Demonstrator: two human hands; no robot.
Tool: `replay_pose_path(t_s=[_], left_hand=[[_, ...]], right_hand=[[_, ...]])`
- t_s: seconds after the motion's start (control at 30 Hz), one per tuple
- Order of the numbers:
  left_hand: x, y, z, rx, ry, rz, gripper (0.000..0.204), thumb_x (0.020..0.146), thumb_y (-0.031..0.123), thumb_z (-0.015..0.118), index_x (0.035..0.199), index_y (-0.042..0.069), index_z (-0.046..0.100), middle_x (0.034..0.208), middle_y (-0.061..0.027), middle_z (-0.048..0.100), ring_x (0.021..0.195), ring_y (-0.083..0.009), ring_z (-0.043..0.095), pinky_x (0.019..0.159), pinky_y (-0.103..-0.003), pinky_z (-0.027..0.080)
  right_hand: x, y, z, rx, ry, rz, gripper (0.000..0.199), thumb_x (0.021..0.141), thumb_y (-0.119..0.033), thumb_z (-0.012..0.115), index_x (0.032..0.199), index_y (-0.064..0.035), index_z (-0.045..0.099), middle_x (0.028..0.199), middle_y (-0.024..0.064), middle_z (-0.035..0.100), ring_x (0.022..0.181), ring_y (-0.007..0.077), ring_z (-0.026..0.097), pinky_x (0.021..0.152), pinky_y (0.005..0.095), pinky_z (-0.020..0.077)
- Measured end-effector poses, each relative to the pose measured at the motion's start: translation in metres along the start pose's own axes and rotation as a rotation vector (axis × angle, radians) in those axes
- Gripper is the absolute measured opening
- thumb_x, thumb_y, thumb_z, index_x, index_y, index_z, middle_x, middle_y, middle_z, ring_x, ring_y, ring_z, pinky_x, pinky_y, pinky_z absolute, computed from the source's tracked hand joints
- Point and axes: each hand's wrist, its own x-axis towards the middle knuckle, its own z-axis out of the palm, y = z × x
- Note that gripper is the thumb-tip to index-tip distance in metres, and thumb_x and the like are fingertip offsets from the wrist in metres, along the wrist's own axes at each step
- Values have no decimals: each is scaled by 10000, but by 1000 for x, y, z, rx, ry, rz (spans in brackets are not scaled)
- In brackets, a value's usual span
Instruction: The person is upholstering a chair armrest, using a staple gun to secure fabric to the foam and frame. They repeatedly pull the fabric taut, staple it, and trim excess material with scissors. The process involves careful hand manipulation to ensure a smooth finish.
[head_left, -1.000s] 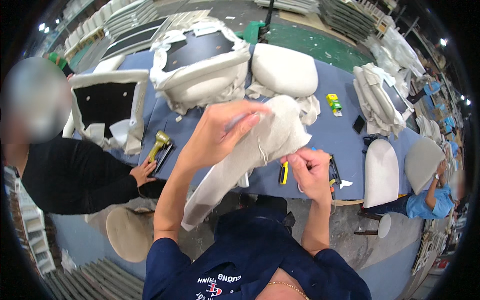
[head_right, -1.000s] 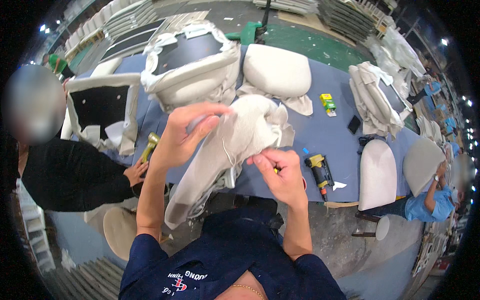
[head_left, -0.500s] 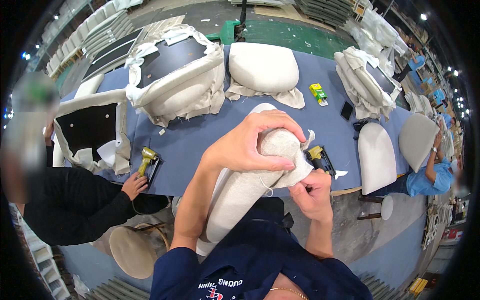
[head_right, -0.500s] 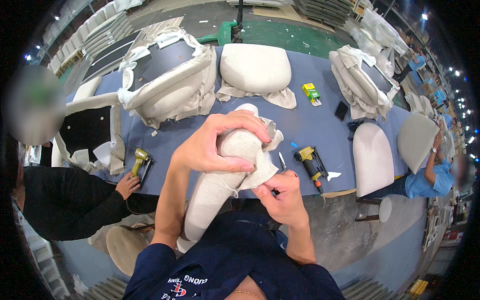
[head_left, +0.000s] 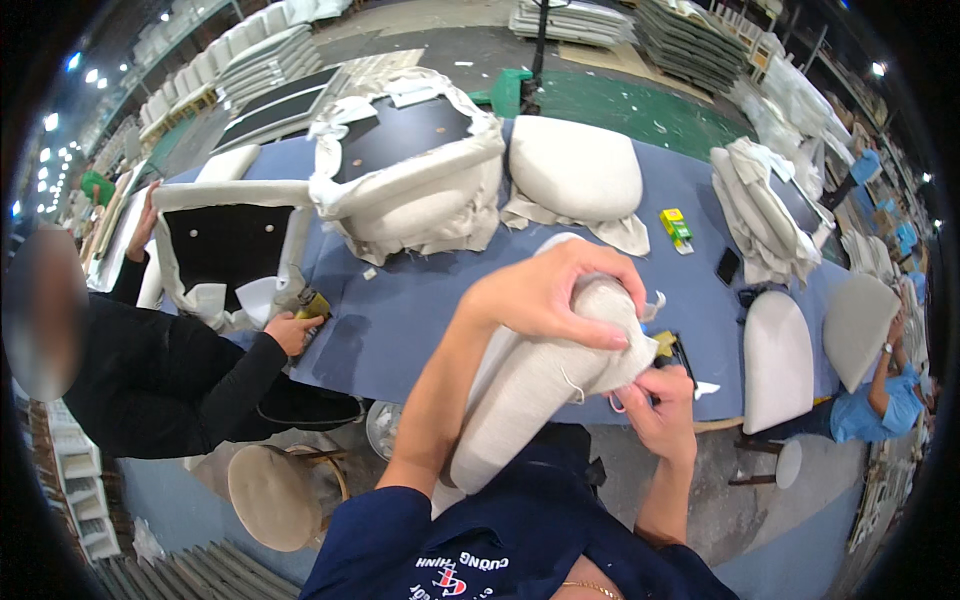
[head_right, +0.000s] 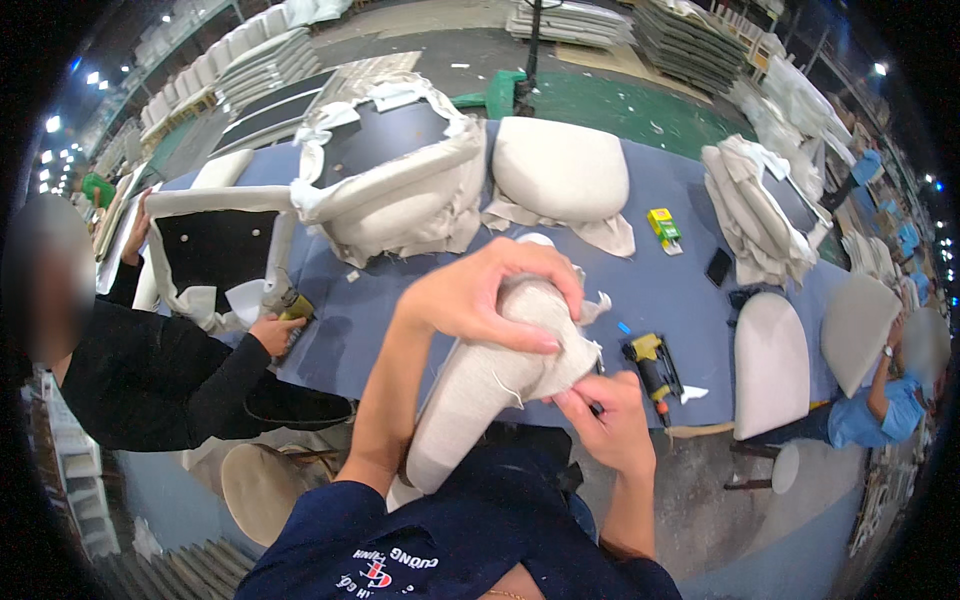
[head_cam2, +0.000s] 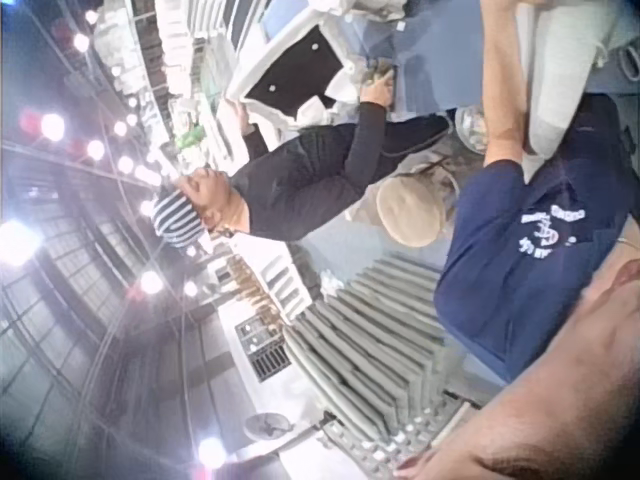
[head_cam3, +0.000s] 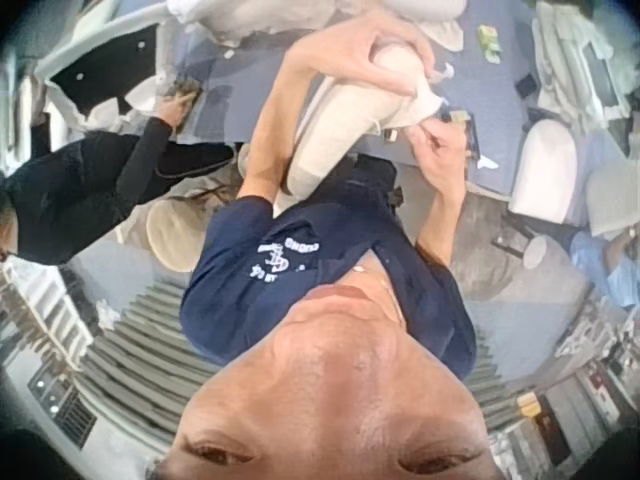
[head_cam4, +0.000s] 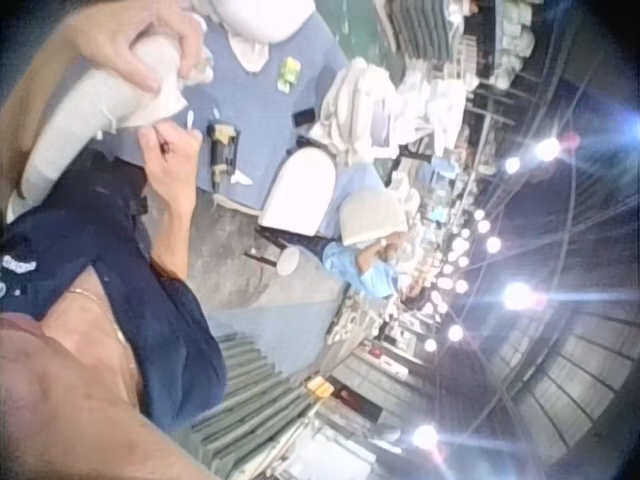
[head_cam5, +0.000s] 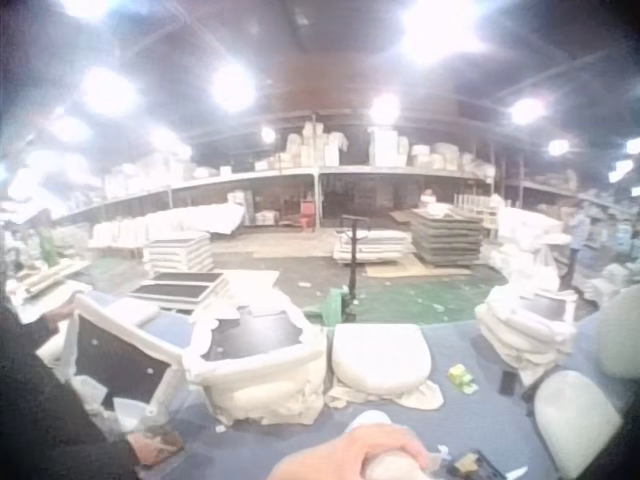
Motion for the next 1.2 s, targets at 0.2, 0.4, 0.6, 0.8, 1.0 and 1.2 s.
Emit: replay_pose_path(t_s=[0.2, 0.4, 0.6, 0.8, 1.0, 1.2], left_hand=[[-16, 4, -5, 36, -7, 115, 282, 752, 175, 827, 989, 62, 723, 1002, -77, 711, 976, -254, 643, 902, -370, 472], [-29, 4, -16, 25, 46, 111, 288, 718, 113, 834, 978, 48, 728, 1011, -85, 712, 986, -249, 645, 904, -374, 472], [-36, 6, -21, 60, 61, 105, 307, 717, 147, 831, 982, 49, 713, 1018, -78, 703, 992, -241, 641, 931, -374, 451], [-35, 7, -13, 118, 111, 128, 272, 749, 212, 806, 972, 96, 703, 965, -32, 691, 937, -217, 619, 965, -375, 401], [-15, 1, -2, 121, 41, 104, 326, 695, 137, 835, 990, 75, 710, 1006, -58, 692, 994, -226, 623, 972, -375, 383], [-7, -3, -5, 88, 25, 96, 326, 685, 112, 840, 976, 43, 709, 1000, -76, 695, 972, -240, 638, 919, -372, 437]], right_hand=[[-6, 2, 13, 106, -43, 7, 151, 902, -84, 676, 803, -4, 756, 624, 68, 662, 493, 128, 572, 500, 272, 433], [5, 5, 21, 148, -100, -91, 122, 904, -45, 680, 826, 1, 761, 638, 71, 679, 493, 130, 573, 492, 269, 423], [13, -7, 33, 185, -86, -41, 124, 934, -55, 673, 883, 8, 767, 683, 81, 701, 534, 137, 614, 509, 264, 431], [13, -3, 45, 215, 8, -84, 134, 944, -73, 675, 883, 4, 766, 712, 83, 722, 575, 151, 656, 545, 266, 466], [5, -6, 42, 212, 127, 7, 140, 949, -84, 676, 874, 1, 759, 707, 77, 718, 547, 147, 642, 530, 278, 467], [5, -3, 22, 116, 63, -22, 134, 951, -89, 676, 881, 6, 740, 708, 91, 715, 562, 164, 669, 538, 270, 486]])
